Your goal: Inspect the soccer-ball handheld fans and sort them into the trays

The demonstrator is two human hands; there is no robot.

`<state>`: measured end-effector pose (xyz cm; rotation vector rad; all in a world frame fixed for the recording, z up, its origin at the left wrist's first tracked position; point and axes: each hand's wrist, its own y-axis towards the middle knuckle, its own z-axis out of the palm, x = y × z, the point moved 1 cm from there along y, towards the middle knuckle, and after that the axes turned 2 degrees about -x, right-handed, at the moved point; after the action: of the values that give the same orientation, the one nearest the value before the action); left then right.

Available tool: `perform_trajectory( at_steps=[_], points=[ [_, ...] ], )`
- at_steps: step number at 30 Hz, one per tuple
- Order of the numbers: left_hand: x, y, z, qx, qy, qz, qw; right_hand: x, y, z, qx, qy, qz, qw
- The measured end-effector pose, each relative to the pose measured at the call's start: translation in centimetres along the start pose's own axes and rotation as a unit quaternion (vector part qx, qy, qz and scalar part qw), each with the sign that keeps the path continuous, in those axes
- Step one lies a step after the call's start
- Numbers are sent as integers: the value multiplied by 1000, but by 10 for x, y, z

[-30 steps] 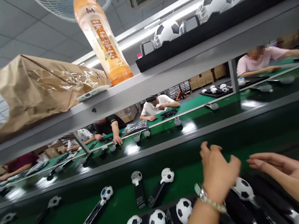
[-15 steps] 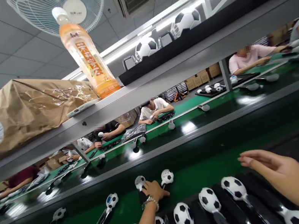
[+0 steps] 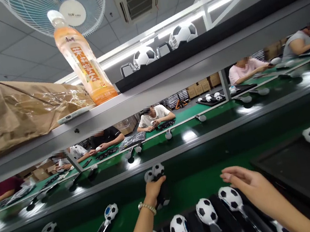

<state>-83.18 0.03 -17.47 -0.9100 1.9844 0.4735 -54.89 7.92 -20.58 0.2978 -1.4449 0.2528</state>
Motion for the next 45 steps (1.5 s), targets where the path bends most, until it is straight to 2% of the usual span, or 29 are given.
perform_trajectory(
  at_steps=[2, 4, 7, 9, 11, 13, 15, 17, 19, 21, 23, 25, 28, 32, 41, 45],
  points=[
    [-31, -17, 14, 69, -39, 22, 997, -4, -2, 14, -12, 49, 43, 998],
    [-62, -40, 27, 148, -85, 57, 984, -5, -6, 28, -24, 126, 126, 984],
    [-99, -79, 43, 288, -137, 91, 943, 2, -11, 41, 14, 307, 206, 929],
    [-111, -99, 49, 319, -161, 119, 926, 9, -11, 40, 12, 409, 191, 892],
    [-115, -111, 54, 295, -202, 133, 925, 15, -10, 30, -29, 449, 167, 877],
    [-116, -119, 58, 266, -275, 98, 919, 19, -8, 16, -40, 450, 167, 876],
    [-113, -125, 62, 253, -357, 20, 899, 23, -8, 5, 6, 443, 182, 878],
    [-109, -130, 65, 217, -419, -66, 879, 28, -10, 0, 51, 437, 194, 877],
    [-101, -133, 69, 197, -468, -145, 850, 33, -13, 4, 55, 441, 207, 872],
    [-91, -134, 72, 219, -513, -201, 805, 39, -16, 13, 47, 453, 247, 855],
    [-82, -131, 73, 241, -547, -227, 768, 43, -18, 23, 37, 473, 297, 829],
    [-75, -125, 71, 213, -571, -233, 758, 43, -19, 31, 14, 492, 324, 808],
    [-70, -117, 63, 174, -583, -215, 764, 39, -17, 38, -25, 522, 333, 785],
    [-64, -109, 57, 197, -573, -199, 770, 30, -14, 44, -46, 542, 355, 760],
    [-60, -108, 62, 227, -551, -169, 785, 34, -15, 41, -74, 523, 341, 778],
    [-61, -109, 59, 267, -523, -124, 800, 31, -14, 35, -28, 508, 320, 799]
  ],
)
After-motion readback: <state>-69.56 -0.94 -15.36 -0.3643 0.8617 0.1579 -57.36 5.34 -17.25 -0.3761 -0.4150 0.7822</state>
